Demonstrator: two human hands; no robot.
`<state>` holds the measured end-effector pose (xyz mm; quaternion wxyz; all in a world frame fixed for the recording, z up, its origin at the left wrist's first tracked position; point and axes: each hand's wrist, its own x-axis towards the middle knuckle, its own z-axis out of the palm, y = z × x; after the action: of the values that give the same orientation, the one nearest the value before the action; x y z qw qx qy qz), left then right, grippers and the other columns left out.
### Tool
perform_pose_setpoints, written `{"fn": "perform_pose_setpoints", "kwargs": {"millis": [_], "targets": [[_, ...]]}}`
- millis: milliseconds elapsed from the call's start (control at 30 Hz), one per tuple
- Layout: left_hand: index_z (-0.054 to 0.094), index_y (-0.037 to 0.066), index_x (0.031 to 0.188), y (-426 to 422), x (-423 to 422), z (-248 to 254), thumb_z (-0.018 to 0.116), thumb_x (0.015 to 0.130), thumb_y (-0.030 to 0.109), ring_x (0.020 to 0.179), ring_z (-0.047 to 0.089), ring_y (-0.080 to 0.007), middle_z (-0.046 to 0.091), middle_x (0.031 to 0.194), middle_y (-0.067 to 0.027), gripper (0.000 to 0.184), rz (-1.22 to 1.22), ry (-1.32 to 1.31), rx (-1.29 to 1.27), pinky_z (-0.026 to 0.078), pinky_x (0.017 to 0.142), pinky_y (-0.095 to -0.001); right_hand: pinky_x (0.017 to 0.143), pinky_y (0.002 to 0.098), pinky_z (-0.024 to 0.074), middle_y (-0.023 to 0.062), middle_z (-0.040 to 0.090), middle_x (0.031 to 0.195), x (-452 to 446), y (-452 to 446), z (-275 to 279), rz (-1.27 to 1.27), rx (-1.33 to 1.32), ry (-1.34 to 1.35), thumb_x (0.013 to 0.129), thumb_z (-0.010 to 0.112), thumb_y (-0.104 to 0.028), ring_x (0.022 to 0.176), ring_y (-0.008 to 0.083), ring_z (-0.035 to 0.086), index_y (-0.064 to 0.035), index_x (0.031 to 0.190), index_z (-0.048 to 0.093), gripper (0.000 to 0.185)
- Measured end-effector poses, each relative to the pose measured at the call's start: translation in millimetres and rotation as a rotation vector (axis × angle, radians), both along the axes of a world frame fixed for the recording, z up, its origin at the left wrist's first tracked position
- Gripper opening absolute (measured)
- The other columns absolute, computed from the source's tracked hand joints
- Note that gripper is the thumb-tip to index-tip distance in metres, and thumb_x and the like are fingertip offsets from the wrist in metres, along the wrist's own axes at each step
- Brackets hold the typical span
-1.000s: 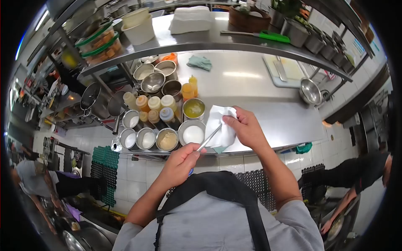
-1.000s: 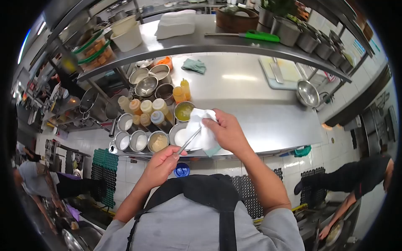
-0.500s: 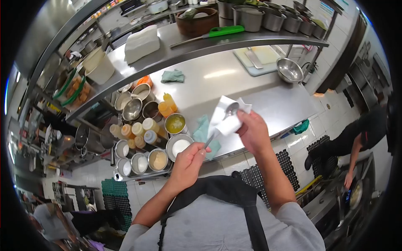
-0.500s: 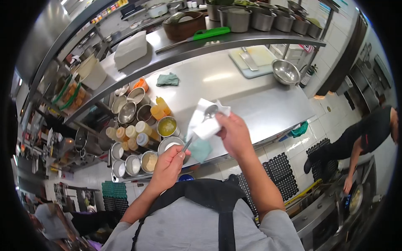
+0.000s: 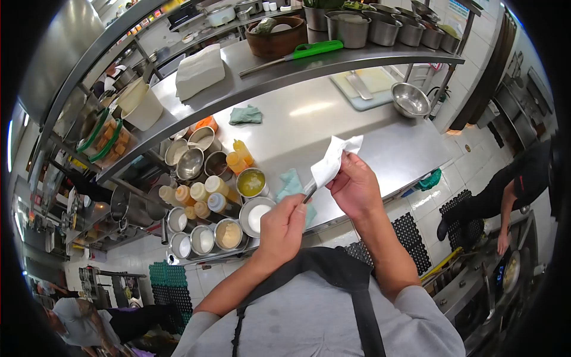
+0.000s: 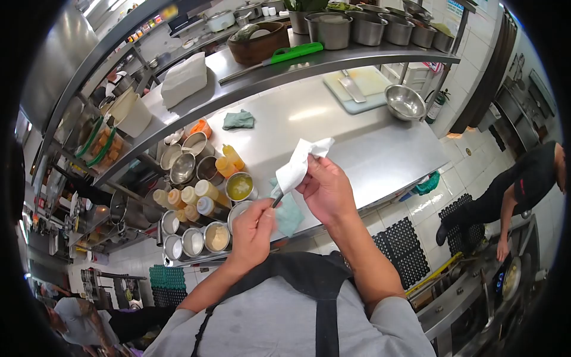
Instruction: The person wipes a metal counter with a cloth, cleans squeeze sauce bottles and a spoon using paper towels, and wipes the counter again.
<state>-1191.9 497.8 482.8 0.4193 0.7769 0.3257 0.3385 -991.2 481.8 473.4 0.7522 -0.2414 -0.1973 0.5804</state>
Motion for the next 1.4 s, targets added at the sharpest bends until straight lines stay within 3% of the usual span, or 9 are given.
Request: {"fn": "perform_pose_setpoints", "kwargs": {"millis": [67,167,400,500,633,867,1067,1167,1400], "targets": [[0.059,0.001,0.125,9.5,5.7,-26.4,0.051,0.108,0.021,0.116,0.061,-0.0237,0.063,0.123,-0.0183,0.027,0.081,-0.427,0.181,0.046,0.103,-0.0393,0.098,0.0387,0.0543,0.0079,0.07,0.114,-7.0,6.5,12.1,0.009,0.062,-0.001,0.108,0.056,-0.024,0.105,0.0197,0.07,-0.001,0.126,0.058,0.029],[0.049,0.004,0.14,25.0,18.6,1.0,0.05,0.109,0.036,0.141,0.044,-0.0297,0.045,0.15,-0.0205,0.044,0.032,-0.806,0.199,0.03,0.119,-0.0496,0.099,0.0379,0.0547,0.0083,0.07,0.116,-28.5,13.2,27.8,0.037,0.058,0.008,0.108,0.057,-0.024,0.105,0.0187,0.07,-0.0009,0.127,0.058,0.03],[0.043,0.004,0.148,50.8,6.8,23.2,0.034,0.109,0.057,0.156,0.027,-0.0349,0.034,0.164,-0.0211,0.066,0.17,-0.764,0.166,0.018,0.123,-0.0609,0.098,0.039,0.0548,0.0091,0.07,0.118,-63.9,22.7,28.8,0.107,0.035,0.01,0.107,0.058,-0.023,0.107,0.0208,0.069,-0.002,0.129,0.057,0.031],[0.048,-0.001,0.144,60.3,3.3,30.1,0.033,0.113,0.048,0.154,0.029,-0.0362,0.033,0.163,-0.0245,0.059,0.154,-0.841,0.211,0.021,0.125,-0.054,0.099,0.0401,0.0536,0.0101,0.071,0.117,-76.5,26.7,16.2,0.109,-0.054,0.006,0.107,0.058,-0.023,0.108,0.0218,0.069,-0.0027,0.127,0.058,0.029],[0.043,-0.001,0.15,55.7,5.5,47.1,0.03,0.111,0.055,0.154,0.031,-0.0345,0.034,0.165,-0.0205,0.069,0.187,-0.698,0.148,0.019,0.125,-0.0584,0.102,0.0411,0.0513,0.0105,0.071,0.117,-85.4,28.1,10.6,0.133,-0.052,-0.005,0.106,0.06,-0.022,0.111,0.0218,0.068,-0.0025,0.123,0.062,0.026],[0.047,-0.003,0.149,69.6,-9.5,31.8,0.03,0.113,0.049,0.152,0.036,-0.0342,0.04,0.162,-0.0213,0.065,0.095,-0.607,0.129,0.026,0.124,-0.0525,0.1,0.0327,0.0496,0.0048,0.07,0.12,-109.4,26.5,1.7,0.211,-0.045,-0.006,0.106,0.061,-0.016,0.109,0.0137,0.065,-0.0018,0.127,0.064,0.026],[0.06,0.005,0.143,88.5,4.8,24.5,0.051,0.107,0.038,0.15,0.035,-0.0469,0.043,0.159,-0.0236,0.05,0.25,-0.145,0.827,0.03,0.12,-0.0539,0.094,0.0279,0.0533,0.0079,0.07,0.121,-96.5,40.0,9.9,0.166,-0.091,-0.042,0.105,0.059,-0.012,0.106,0.0144,0.067,0.0009,0.127,0.063,0.026],[0.059,0.007,0.145,76.4,4.9,28.3,0.056,0.105,0.034,0.151,0.033,-0.0474,0.042,0.161,-0.0226,0.049,-0.03,0.08,0.839,0.03,0.12,-0.0551,0.094,0.0292,0.0539,0.0073,0.07,0.118,-78.4,36.5,20.7,0.18,-0.149,-0.035,0.104,0.058,-0.011,0.106,0.0144,0.068,0.0005,0.125,0.064,0.024],[0.05,0.004,0.154,55.3,-11.0,-4.4,0.062,0.1,0.039,0.155,0.024,-0.0478,0.029,0.166,-0.0277,0.065,-0.113,0.08,0.649,0.026,0.121,-0.057,0.077,0.0279,0.0525,0.0019,0.069,0.106,-52.6,38.6,19.7,0.003,-0.256,-0.099,0.104,0.058,-0.014,0.087,0.0109,0.064,-0.0042,0.124,0.063,0.023]]}}
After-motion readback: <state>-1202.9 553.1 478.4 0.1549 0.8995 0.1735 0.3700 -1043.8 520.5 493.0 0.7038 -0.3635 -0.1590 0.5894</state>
